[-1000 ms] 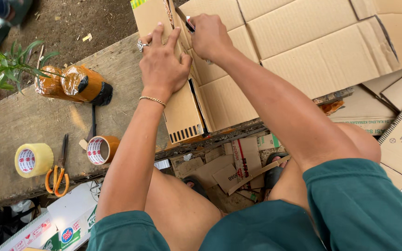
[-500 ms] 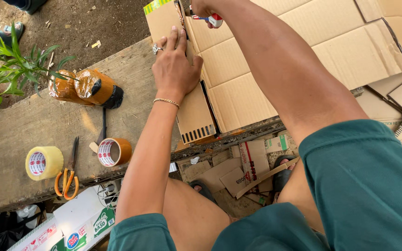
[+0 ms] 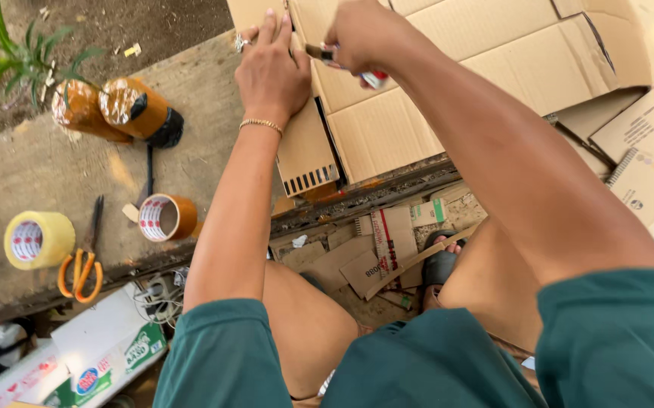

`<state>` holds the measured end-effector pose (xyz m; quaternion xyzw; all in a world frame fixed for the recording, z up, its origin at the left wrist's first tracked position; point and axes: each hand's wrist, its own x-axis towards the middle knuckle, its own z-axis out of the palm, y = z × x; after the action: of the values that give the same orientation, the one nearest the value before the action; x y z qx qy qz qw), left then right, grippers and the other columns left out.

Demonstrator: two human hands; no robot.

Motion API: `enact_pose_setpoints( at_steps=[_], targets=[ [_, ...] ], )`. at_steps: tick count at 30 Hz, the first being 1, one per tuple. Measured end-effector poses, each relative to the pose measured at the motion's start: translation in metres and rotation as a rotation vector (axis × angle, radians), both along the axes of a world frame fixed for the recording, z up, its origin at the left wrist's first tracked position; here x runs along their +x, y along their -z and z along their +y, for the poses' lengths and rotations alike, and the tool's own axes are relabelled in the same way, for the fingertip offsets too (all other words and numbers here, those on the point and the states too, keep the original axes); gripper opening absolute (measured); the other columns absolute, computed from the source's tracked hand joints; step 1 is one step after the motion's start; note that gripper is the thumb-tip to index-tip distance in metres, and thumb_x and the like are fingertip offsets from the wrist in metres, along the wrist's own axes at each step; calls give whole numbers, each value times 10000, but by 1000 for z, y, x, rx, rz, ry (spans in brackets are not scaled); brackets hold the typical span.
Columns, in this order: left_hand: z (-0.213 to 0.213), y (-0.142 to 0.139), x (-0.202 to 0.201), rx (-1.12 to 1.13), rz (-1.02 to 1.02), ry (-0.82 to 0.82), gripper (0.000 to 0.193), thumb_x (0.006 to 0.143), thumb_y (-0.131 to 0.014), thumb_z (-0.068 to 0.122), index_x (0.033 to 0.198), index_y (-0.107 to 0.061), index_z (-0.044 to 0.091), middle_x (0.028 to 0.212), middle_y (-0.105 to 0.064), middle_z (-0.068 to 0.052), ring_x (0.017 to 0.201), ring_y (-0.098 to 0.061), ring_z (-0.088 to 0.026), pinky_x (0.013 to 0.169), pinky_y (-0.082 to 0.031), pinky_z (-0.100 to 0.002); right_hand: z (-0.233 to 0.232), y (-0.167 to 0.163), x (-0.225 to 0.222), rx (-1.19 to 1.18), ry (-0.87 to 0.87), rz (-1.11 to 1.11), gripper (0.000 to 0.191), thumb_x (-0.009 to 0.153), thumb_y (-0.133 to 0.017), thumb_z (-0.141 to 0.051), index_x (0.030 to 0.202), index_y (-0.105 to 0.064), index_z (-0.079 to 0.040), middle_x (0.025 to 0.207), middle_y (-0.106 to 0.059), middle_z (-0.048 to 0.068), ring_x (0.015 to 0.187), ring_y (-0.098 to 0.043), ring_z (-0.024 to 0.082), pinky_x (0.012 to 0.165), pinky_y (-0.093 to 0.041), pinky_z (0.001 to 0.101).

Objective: The person assembles a cardboard box by folding the flaps and securing them with a utility knife. They repeatedly adjust the box's position and press the flaps to ensure they are properly aligned.

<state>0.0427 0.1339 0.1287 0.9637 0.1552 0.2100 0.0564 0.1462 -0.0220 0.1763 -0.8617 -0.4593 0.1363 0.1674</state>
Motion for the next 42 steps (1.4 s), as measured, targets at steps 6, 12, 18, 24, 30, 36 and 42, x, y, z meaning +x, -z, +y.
enact_pose_setpoints(
  at_steps=[6, 12, 18, 24, 30, 36, 42],
  targets=[
    [-3, 3, 2, -53, -104, -9, 396, 885, -594, 297, 1217, -714, 119, 1266, -655, -100, 1158, -593, -365, 845, -554, -503, -82, -16, -98, -112, 137, 212, 364, 966, -559, -170, 1306, -690, -150, 734, -703, 224, 588, -699, 355, 586, -579, 488],
    [-1, 4, 3, -87, -33, -82, 325, 907, -596, 359, 980, -728, 70, 1012, -716, -157, 997, -666, -348, 779, -554, -518, -155, -26, -199, -127, 92, 142, 439, 952, -541, -141, 1382, -613, -92, 684, -657, 285, 638, -667, 451, 647, -544, 536],
    [-1, 11, 6, -120, 11, -92, 352, 934, -595, 386, 990, -727, 65, 1035, -718, -149, 1027, -655, -339, 820, -543, -520, -187, -22, -223, -251, 93, 255, 444, 919, -552, -142, 1338, -652, -247, 771, -690, 234, 659, -710, 401, 661, -589, 500],
    [19, 28, 9, -130, -408, -186, 778, 696, -865, 445, 1177, -584, -99, 1190, -651, -257, 1095, -630, -384, 833, -578, -487, -220, -39, -207, -43, 429, 100, 538, 903, -583, -199, 1423, -579, -335, 1007, -717, 212, 765, -707, 390, 686, -569, 501],
    [50, 45, 31, -1100, -308, -78, 600, 788, -882, 146, 1203, -489, -40, 1071, -738, -130, 925, -754, -215, 821, -643, -376, -209, 12, -76, -96, 555, -260, 616, 975, -516, -206, 1591, -492, -210, 1248, -478, 323, 1048, -566, 518, 928, -483, 580],
    [61, 55, 43, -1258, -351, -2, 619, 840, -848, 45, 1272, -411, -28, 1085, -697, -135, 932, -721, -195, 810, -637, -339, -200, 63, -1, -242, 607, -206, 563, 1024, -548, -307, 1568, -467, -191, 1398, -349, 323, 1198, -417, 560, 982, -421, 612],
    [52, 48, 31, -1578, -404, -69, 816, 771, -828, 13, 1411, -323, 49, 1157, -709, -183, 970, -753, -263, 797, -681, -395, -126, 75, -7, 268, 391, -292, 349, 1095, -592, -293, 1239, -747, -15, 1179, -677, 232, 1080, -650, 370, 980, -525, 490]
  ],
)
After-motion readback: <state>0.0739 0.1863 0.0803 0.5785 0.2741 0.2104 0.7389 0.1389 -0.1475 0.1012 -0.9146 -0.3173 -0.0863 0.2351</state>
